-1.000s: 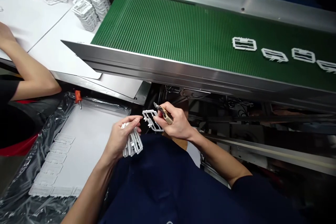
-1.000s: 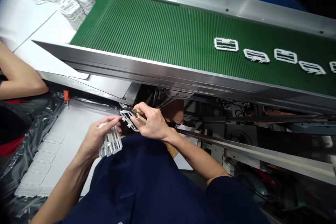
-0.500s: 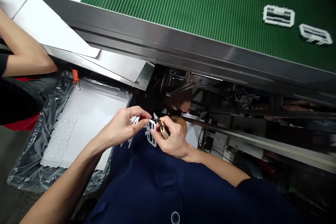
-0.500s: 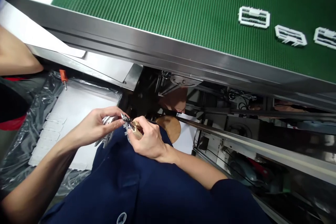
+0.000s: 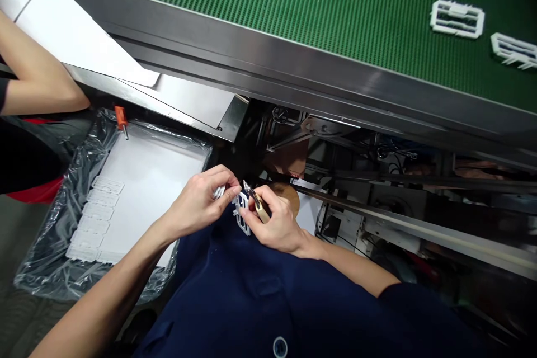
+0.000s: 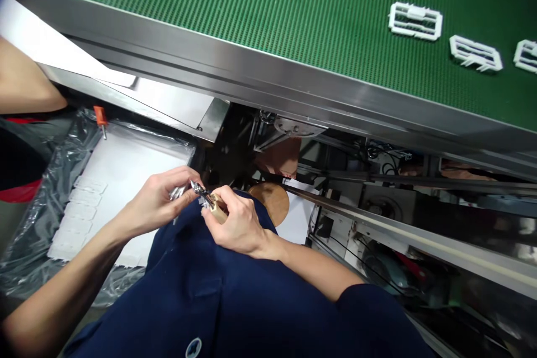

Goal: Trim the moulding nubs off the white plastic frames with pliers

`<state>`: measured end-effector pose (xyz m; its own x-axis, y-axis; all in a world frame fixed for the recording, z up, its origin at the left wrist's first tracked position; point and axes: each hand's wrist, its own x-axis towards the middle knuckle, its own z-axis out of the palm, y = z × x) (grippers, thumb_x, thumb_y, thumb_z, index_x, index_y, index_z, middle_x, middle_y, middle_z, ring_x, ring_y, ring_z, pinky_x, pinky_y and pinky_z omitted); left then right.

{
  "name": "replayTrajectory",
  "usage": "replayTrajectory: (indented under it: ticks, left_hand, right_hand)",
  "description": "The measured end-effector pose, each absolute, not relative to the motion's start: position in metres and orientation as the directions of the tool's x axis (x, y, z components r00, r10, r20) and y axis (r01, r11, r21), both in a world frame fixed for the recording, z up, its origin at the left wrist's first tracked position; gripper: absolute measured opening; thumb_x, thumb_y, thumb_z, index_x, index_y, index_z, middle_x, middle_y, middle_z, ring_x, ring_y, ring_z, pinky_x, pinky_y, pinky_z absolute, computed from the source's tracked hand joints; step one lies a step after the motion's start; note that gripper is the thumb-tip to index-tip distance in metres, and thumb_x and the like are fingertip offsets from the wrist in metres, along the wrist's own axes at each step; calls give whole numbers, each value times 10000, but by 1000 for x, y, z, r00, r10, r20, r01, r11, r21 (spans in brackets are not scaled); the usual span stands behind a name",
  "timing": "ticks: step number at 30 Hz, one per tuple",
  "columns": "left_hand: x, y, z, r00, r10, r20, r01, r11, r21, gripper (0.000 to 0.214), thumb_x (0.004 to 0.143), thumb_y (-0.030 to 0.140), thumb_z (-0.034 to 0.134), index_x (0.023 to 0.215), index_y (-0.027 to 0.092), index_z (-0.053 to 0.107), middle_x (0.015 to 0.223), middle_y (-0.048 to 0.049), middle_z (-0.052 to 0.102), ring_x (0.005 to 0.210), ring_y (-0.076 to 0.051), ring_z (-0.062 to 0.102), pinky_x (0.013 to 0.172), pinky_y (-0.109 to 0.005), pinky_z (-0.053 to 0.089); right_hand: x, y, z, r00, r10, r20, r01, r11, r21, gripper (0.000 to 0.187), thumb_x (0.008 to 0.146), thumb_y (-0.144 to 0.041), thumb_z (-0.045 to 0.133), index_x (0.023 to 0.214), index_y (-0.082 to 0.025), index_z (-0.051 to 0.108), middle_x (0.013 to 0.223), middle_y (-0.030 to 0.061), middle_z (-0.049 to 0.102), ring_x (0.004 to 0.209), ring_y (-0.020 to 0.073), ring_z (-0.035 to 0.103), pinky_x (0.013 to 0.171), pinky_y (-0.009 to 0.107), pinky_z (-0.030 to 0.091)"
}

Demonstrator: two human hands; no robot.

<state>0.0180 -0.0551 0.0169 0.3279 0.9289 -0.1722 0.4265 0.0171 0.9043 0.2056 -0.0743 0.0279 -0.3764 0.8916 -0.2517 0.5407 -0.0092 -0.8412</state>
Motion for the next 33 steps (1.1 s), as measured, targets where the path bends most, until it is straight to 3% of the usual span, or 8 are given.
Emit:
replayTrajectory:
  ticks: [8, 10, 13, 18, 25, 33]
  left_hand:
    - [19, -61, 10, 292, 919, -265, 273, 185, 944, 197, 880, 340, 533, 797, 170, 590, 821, -40, 604, 780, -188, 560, 713, -264, 406]
    - [19, -62, 11, 302, 916, -263, 262, 185, 947, 192, 881, 326, 534, 783, 170, 587, 813, -35, 599, 765, -181, 555, 707, -262, 402]
    - [20, -62, 14, 326, 916, -235, 268, 149, 952, 191, 885, 306, 529, 762, 169, 582, 808, -34, 593, 745, -172, 550, 696, -263, 399]
    - [22, -60, 16, 376, 901, -214, 287, 107, 952, 209, 891, 307, 521, 741, 169, 570, 798, -31, 588, 721, -164, 545, 665, -259, 395]
    - [22, -60, 20, 402, 896, -188, 297, 66, 953, 199, 893, 292, 515, 751, 164, 570, 802, -33, 589, 712, -159, 543, 648, -260, 398]
    - [22, -57, 20, 431, 879, -206, 319, 65, 945, 170, 894, 281, 521, 779, 165, 570, 825, -25, 586, 710, -149, 531, 632, -267, 394]
  right_hand:
    - [220, -60, 36, -462, 827, -319, 536, -26, -844, 207, 807, -396, 593, 834, -207, 515, 719, -16, 583, 617, 121, 540, 603, 242, 422]
    - [234, -45, 40, -513, 785, -348, 607, 45, -793, 225, 828, -415, 574, 872, -196, 544, 751, -10, 597, 647, 119, 545, 620, 239, 410]
    - [254, -19, 49, -613, 694, -379, 709, 271, -651, 190, 832, -362, 566, 893, -182, 578, 779, 12, 603, 686, 133, 541, 647, 249, 387]
    - [260, 8, 60, -725, 501, -472, 688, 550, -472, 181, 778, -274, 577, 938, -193, 606, 825, 46, 621, 724, 173, 556, 615, 258, 342]
    - [246, 25, 67, -789, 355, -501, 579, 704, -411, 185, 804, -296, 523, 937, -196, 602, 841, 56, 619, 693, 180, 545, 574, 273, 283]
    - [242, 35, 74, -819, 249, -517, 481, 789, -383, 195, 852, -325, 459, 933, -185, 568, 812, 44, 589, 704, 176, 541, 603, 279, 294]
